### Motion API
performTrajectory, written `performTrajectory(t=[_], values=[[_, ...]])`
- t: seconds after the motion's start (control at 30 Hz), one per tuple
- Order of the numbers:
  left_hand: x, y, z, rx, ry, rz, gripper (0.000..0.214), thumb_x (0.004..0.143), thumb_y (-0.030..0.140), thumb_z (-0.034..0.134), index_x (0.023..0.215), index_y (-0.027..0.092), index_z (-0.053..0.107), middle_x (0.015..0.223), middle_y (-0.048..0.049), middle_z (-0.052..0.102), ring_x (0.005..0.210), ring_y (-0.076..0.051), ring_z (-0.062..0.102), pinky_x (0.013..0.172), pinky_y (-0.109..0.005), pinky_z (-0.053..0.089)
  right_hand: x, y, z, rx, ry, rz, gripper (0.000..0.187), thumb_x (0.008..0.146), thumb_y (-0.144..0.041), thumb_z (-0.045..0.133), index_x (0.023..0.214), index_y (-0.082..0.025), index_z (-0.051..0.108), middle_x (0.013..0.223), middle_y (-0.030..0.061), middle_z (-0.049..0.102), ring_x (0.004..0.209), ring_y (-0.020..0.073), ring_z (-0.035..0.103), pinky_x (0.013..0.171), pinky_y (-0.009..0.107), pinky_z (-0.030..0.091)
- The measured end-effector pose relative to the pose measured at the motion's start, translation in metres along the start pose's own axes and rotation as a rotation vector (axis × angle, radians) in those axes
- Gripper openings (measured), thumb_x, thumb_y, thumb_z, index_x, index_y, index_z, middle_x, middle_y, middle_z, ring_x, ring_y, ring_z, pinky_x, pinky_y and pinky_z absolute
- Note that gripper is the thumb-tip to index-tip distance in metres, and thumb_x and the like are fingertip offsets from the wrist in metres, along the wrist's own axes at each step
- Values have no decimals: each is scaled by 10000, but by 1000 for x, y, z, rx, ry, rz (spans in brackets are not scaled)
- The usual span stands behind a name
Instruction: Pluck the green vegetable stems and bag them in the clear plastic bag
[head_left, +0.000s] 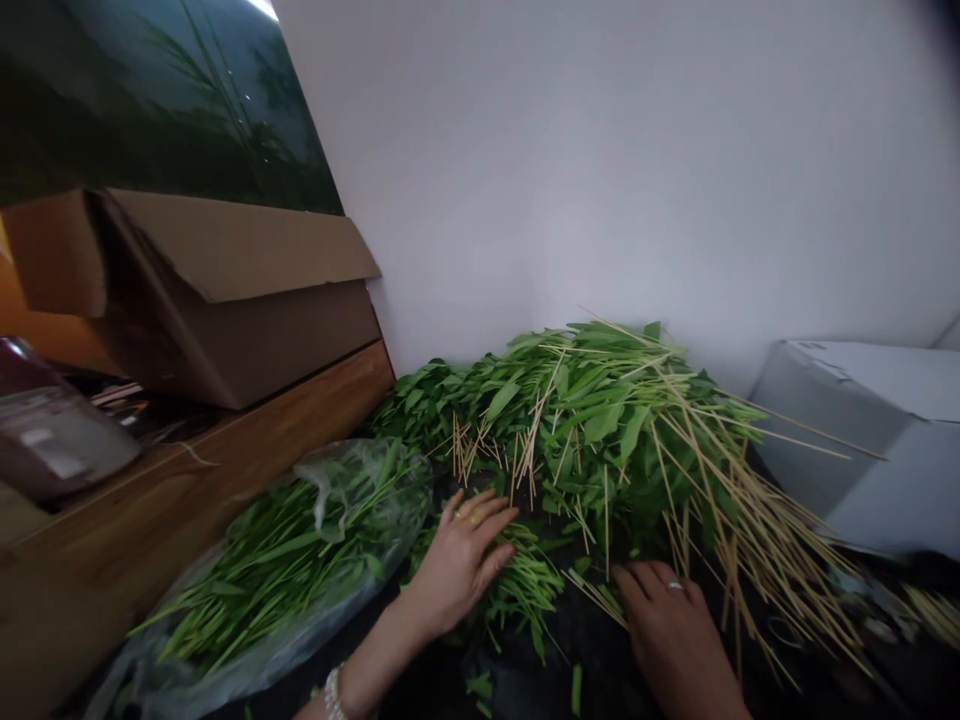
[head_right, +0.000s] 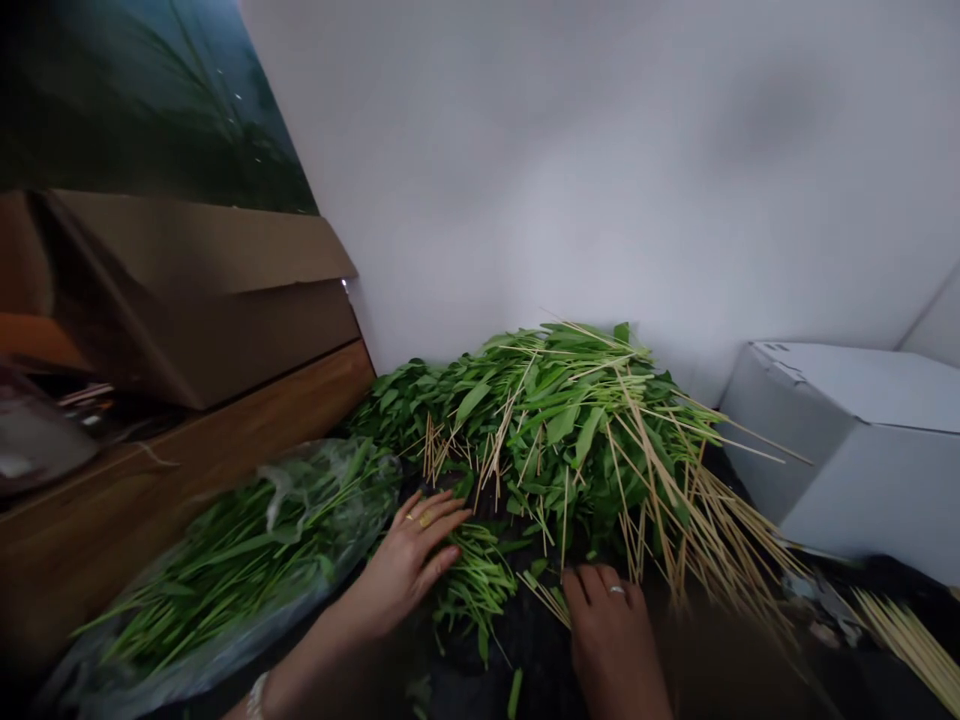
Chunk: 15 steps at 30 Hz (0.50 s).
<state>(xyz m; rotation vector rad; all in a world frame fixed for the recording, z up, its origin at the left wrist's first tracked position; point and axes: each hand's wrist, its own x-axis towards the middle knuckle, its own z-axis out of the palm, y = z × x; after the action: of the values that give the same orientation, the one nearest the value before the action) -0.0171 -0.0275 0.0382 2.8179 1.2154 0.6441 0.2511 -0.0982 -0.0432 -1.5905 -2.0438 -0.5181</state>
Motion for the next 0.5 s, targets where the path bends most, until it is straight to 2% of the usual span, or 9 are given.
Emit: performTrajectory(t=[0.07,0.13,0.23,0.3,0.37,0.43,0.5], values=[[-3,-20,-20,14,58,-68,341,923,321,488,1249,255,566,1278,-81,604,1235,-246,494,1070,-508,322,0,-1,1,14,-5,-17,351,678,26,522,925,-212,596,849,35,644,834,246,566,716,375,345],[-8,-45,-40,40,128,-170,284,919,315,472,1125,216,639,1154,-93,662,1113,-240,573,981,-423,417,0,-1,0,19,-9,-27,313,691,17,530,889,-214,600,829,35,641,817,244,564,709,372,340],[-22,-83,-62,180,77,-400,274,909,328,437,925,200,679,908,-78,698,896,-240,634,824,-349,464,0,-1,0,37,-14,-30,279,701,4,540,854,-222,599,818,31,637,819,242,561,711,368,335],[-34,-103,-67,320,-13,-575,255,869,340,474,918,190,675,868,-87,688,878,-274,631,753,-346,461,0,-1,1,50,-5,-29,281,702,5,531,847,-227,595,816,28,633,814,234,558,709,361,334],[-46,-117,-66,410,-103,-690,240,821,334,523,912,180,681,889,-107,684,901,-304,624,725,-348,454,0,-2,2,58,8,-28,283,706,8,516,841,-229,592,804,27,628,810,230,553,708,357,334],[-54,-124,-65,419,-153,-728,224,808,313,521,861,187,698,907,-112,686,906,-309,622,721,-349,449,1,-3,2,64,15,-27,279,706,9,509,826,-229,590,796,28,626,808,232,549,709,358,332],[-56,-126,-70,363,-125,-729,261,828,330,488,845,207,717,918,-106,689,883,-298,630,721,-349,447,1,-3,2,69,11,-19,288,699,13,512,834,-227,596,804,29,630,813,237,548,711,361,329]])
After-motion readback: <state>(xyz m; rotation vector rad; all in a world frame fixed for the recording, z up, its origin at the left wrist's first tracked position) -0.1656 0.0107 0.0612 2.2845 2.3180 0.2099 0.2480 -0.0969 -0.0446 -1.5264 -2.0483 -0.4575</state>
